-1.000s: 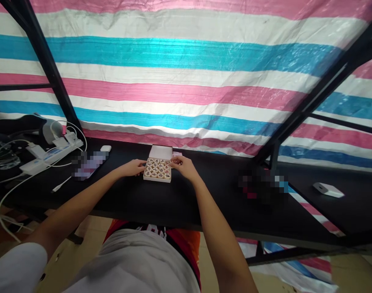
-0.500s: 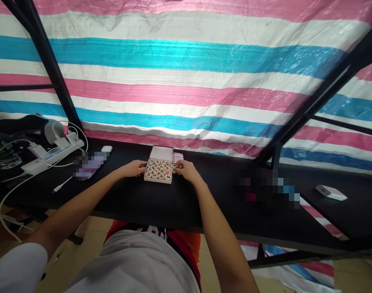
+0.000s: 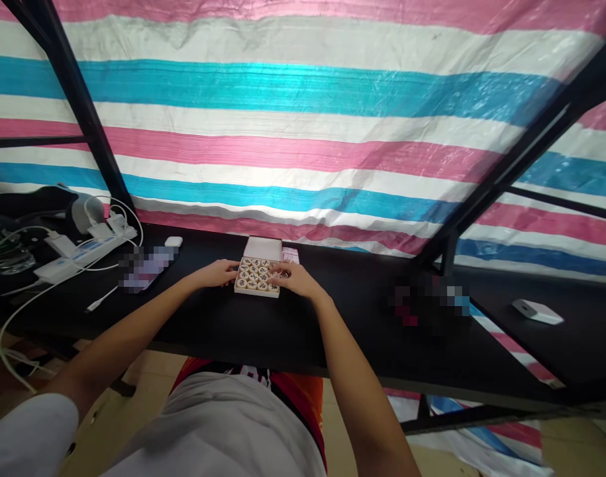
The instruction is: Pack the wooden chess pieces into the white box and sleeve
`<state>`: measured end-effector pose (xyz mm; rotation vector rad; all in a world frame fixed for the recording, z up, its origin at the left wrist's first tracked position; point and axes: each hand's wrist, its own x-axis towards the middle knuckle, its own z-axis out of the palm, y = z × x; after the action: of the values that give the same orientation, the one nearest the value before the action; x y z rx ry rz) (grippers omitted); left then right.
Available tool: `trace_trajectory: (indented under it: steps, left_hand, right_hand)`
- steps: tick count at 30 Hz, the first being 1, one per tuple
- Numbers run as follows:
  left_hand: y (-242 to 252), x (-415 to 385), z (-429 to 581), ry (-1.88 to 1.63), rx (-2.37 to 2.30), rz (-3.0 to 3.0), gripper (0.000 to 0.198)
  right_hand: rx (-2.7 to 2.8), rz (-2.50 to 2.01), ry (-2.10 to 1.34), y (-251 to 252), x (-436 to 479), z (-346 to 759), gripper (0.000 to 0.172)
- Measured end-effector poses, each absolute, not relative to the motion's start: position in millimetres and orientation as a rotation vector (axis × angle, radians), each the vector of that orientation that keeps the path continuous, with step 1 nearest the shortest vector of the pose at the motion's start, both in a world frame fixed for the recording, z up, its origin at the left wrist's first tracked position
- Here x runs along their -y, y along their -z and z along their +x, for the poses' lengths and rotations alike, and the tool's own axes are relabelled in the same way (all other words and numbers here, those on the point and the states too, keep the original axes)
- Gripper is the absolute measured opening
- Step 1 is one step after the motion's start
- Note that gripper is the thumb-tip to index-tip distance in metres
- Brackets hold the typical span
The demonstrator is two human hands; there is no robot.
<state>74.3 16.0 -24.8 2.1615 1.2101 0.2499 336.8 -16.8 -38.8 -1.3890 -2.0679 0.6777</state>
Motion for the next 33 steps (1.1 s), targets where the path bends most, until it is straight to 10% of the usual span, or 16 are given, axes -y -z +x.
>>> trace_trajectory:
  steps: [33]
  left_hand:
    - [23,-15,75,-0.218,-1.223,2.171,0.052]
  right_hand:
    - [1.865,-1.786,-0.639,52,5,395,0.029]
